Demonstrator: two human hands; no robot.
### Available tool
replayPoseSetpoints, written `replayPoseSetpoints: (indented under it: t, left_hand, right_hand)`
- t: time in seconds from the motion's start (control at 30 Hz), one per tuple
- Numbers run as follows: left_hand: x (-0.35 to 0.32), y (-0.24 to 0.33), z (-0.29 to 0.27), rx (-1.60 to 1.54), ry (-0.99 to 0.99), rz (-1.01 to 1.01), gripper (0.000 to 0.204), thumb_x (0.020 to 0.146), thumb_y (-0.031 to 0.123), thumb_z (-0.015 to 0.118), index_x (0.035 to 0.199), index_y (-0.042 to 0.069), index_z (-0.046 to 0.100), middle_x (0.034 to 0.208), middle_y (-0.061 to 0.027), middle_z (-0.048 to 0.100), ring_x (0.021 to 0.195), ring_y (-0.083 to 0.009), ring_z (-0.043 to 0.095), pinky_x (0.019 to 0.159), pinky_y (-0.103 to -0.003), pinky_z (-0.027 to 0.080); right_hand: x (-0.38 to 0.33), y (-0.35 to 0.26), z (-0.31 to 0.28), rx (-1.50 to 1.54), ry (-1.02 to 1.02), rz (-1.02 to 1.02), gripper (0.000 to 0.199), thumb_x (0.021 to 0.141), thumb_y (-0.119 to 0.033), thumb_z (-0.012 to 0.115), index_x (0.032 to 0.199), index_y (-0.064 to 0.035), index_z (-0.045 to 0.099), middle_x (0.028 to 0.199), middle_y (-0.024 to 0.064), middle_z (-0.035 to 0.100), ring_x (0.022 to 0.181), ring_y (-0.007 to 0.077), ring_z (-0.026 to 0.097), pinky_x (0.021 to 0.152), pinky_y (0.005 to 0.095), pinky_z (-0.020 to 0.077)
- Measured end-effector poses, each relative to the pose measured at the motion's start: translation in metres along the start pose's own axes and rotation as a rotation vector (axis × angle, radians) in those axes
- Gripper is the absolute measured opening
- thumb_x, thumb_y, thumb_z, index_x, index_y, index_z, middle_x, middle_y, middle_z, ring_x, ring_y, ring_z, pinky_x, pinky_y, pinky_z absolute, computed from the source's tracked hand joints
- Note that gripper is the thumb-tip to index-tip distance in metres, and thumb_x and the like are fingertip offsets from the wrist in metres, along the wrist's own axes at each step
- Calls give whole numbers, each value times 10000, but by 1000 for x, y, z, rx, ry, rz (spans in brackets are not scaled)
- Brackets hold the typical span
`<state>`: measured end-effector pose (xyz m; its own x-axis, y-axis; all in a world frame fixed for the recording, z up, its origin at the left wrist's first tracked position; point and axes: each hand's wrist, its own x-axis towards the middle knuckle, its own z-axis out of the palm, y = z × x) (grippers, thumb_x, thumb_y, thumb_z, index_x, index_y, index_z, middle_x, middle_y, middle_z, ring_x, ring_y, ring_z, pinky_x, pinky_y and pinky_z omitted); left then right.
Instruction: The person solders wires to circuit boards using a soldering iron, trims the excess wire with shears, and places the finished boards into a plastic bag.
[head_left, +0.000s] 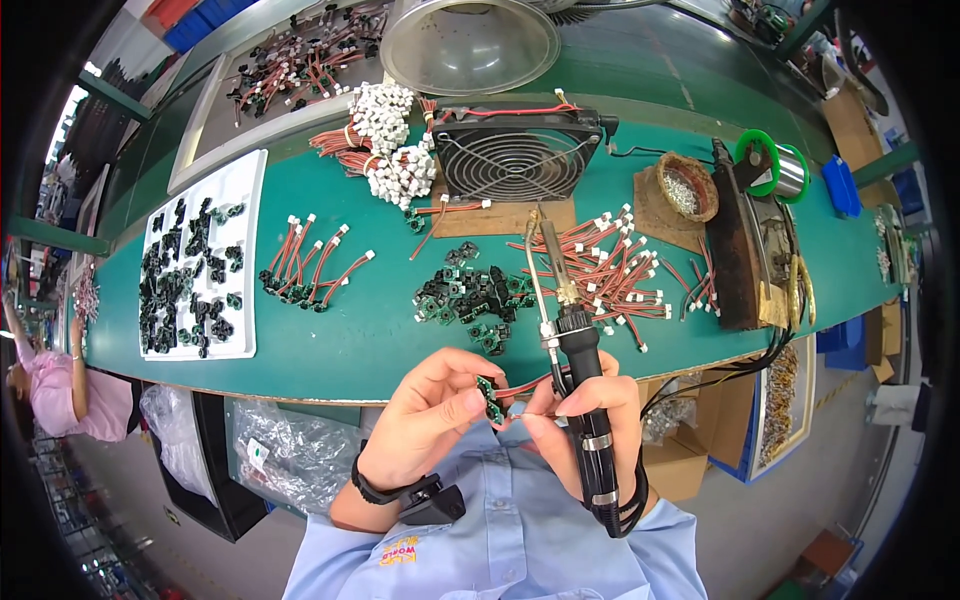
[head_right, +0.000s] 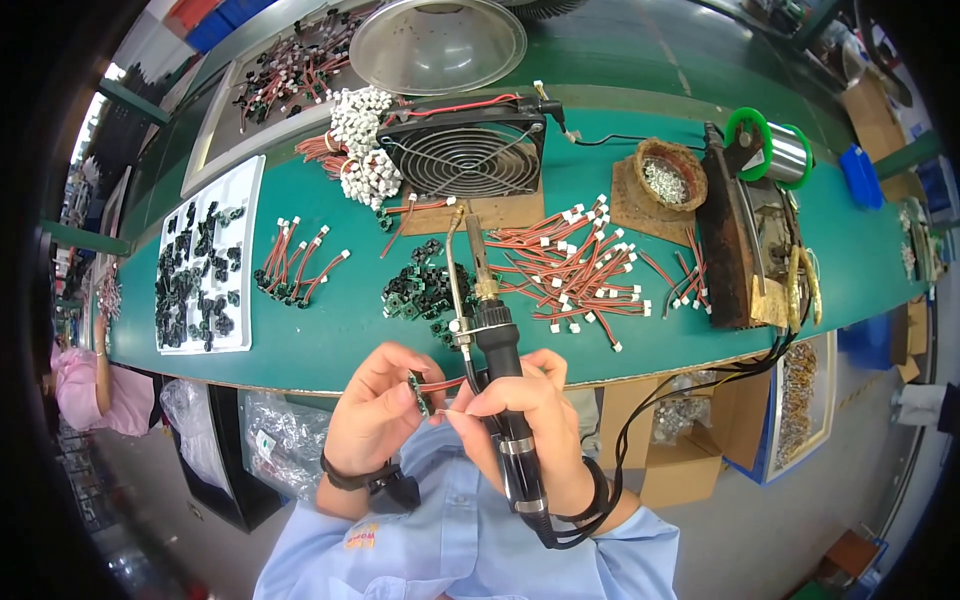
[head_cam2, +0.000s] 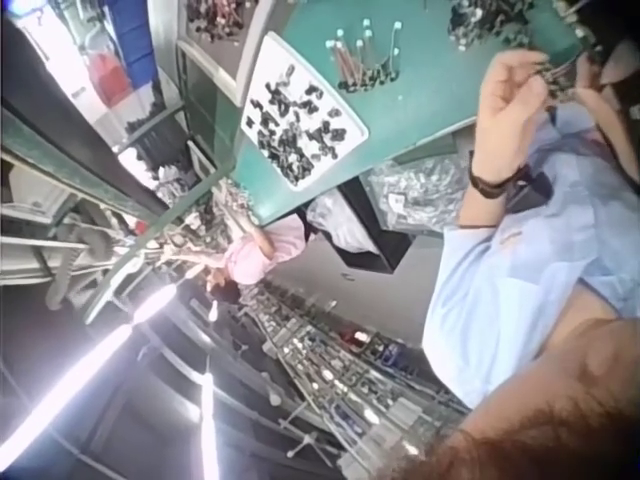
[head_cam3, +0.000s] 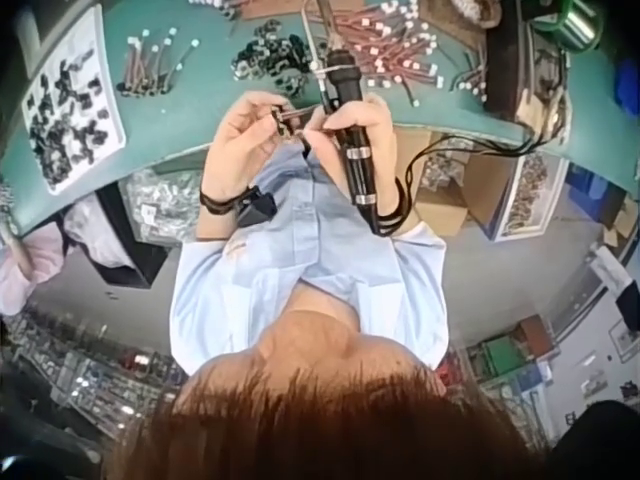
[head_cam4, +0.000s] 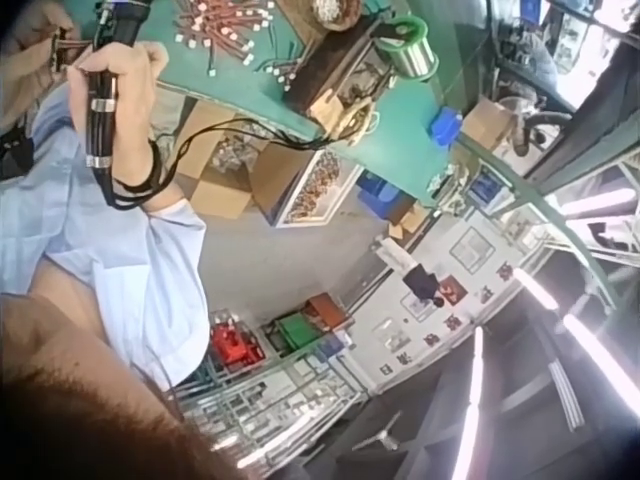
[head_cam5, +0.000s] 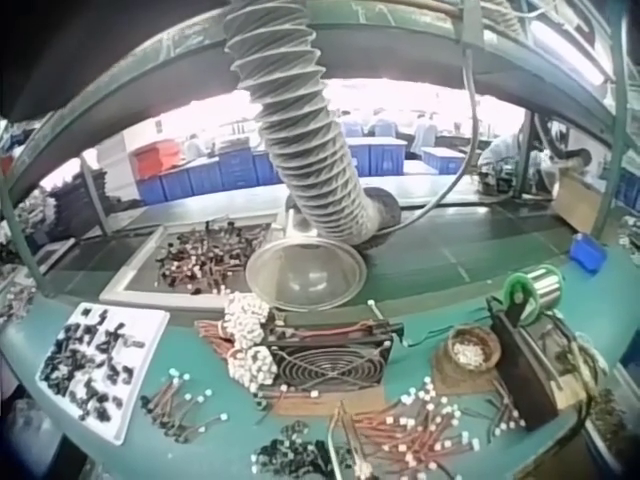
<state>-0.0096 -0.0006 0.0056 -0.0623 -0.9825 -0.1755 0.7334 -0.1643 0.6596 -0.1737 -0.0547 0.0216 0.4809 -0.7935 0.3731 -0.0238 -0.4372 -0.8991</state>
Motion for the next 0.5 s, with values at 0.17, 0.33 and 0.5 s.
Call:
replayPoseSetpoints:
  t: [0.17, 0.33, 0.5]
  left_hand:
    - [3, -2, -7, -130, -83, -101, 249, 885, 133, 555, 1099, 12, 513, 1027, -76, 576, 953, -147, 544, 808, -280, 423]
    - [0, -6, -14, -199, -100, -131, 236, 888, 129, 546, 1095, 20, 517, 1058, -74, 573, 986, -148, 536, 839, -285, 409]
    - [0, -8, -10, -255, -132, -104, 236, 890, 128, 542, 1098, 18, 517, 1070, -66, 569, 1009, -146, 530, 850, -278, 408]
  right_hand:
    - [2, -2, 5, 16, 33, 35, 365, 707, 52, 681, 924, -112, 437, 749, 48, 611, 752, 162, 530, 829, 342, 338]
    - [6, -5, 6, -12, 23, -38, 371, 698, 24, 704, 920, -126, 448, 741, 10, 620, 705, 142, 589, 865, 374, 300]
    - [6, -8, 8, -51, -6, -50, 388, 697, 18, 708, 919, -134, 429, 738, 7, 624, 696, 141, 624, 920, 401, 286]
